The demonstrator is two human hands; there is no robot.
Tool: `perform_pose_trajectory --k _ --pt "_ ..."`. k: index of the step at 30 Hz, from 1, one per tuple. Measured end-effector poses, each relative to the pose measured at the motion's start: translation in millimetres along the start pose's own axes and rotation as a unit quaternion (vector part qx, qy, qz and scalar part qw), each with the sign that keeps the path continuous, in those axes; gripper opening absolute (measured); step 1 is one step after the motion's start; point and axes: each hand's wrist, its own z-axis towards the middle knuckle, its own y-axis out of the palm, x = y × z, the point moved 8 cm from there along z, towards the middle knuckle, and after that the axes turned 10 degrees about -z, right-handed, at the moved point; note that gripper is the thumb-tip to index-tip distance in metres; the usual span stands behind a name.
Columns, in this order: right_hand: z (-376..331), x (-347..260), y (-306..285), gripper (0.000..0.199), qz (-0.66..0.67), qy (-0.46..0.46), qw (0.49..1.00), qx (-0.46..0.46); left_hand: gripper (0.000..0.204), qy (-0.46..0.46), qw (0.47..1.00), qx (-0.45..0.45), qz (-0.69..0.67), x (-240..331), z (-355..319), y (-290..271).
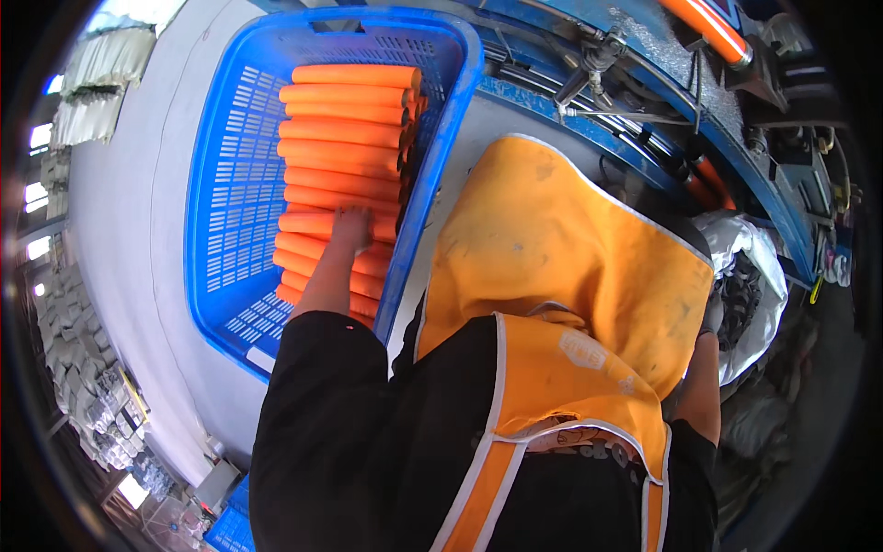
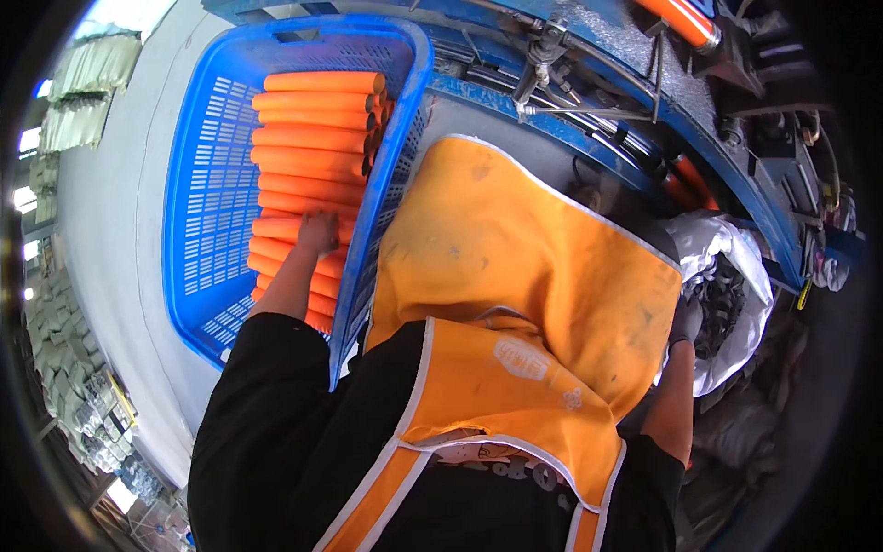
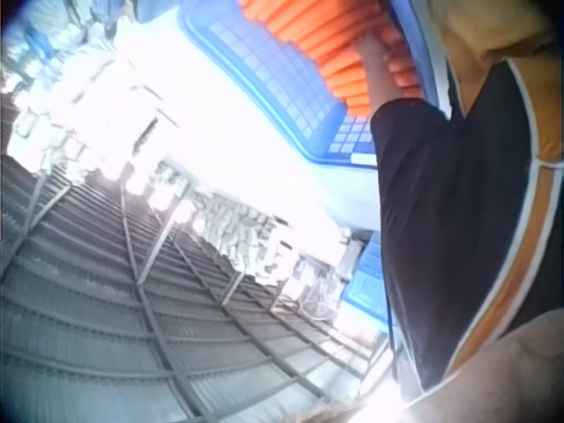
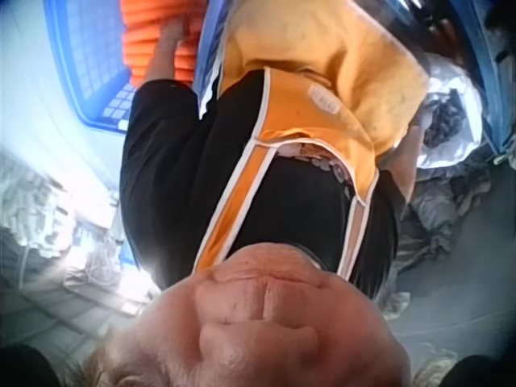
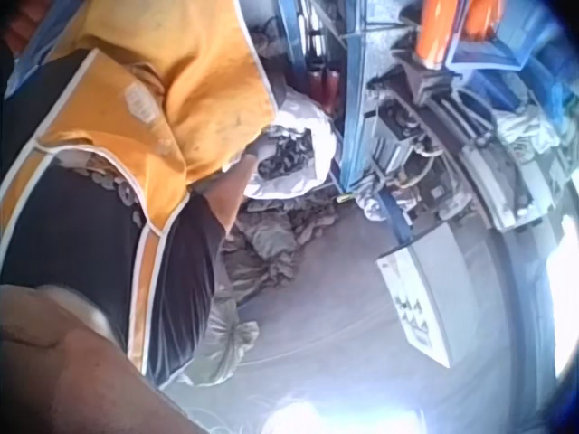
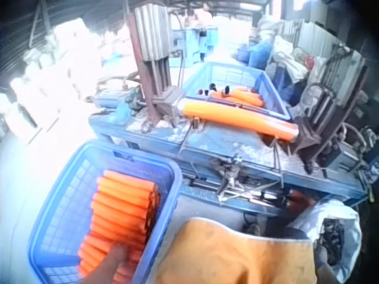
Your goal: The person assembles metal end caps onto orange cylinders using a manual industrial press, pressing each cap onto a cylinder until it is secured.
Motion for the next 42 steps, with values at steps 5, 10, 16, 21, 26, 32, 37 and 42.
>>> perform_pose_trajectory --k 5,10,16,21,26,32,37,42 --pt "-39.5 -75.7 -41.2 0.041 0.346 -0.066 0.936 0.002 0.062 0.125 0.867 0.467 -0.124 -6.8 -35.3 -133.6" --pt "-126.7 -256.9 -96.2 0.028 0.481 -0.221 0.848 -0.005 0.070 0.200 0.820 0.441 -0.306 101.9 -108.8 -311.5" --pt "-246.8 -424.5 -72.8 0.044 0.476 -0.280 0.824 -0.125 0.064 0.424 0.803 0.297 -0.296 258.0 -194.9 -372.0" --pt "-272.9 -442.3 -65.2 0.060 0.443 -0.309 0.814 -0.214 0.065 0.458 0.819 0.171 -0.300 303.1 -204.8 -353.6" --pt "-278.8 -442.4 -65.8 0.050 0.296 -0.488 0.808 -0.146 0.066 0.468 0.827 0.152 -0.272 317.4 -205.6 -339.9" --pt "-291.9 -443.9 -59.2 0.031 0.292 -0.533 0.792 -0.060 0.063 0.466 0.833 0.196 -0.226 326.1 -207.3 -330.9" --pt "-294.2 -442.9 -55.3 0.023 0.240 -0.504 0.828 -0.050 0.063 0.445 0.845 0.219 -0.201 328.9 -204.1 -319.9" --pt "-292.1 -439.8 -49.9 0.020 0.240 -0.477 0.845 -0.009 0.065 0.431 0.847 0.250 -0.185 331.9 -206.6 -317.9"
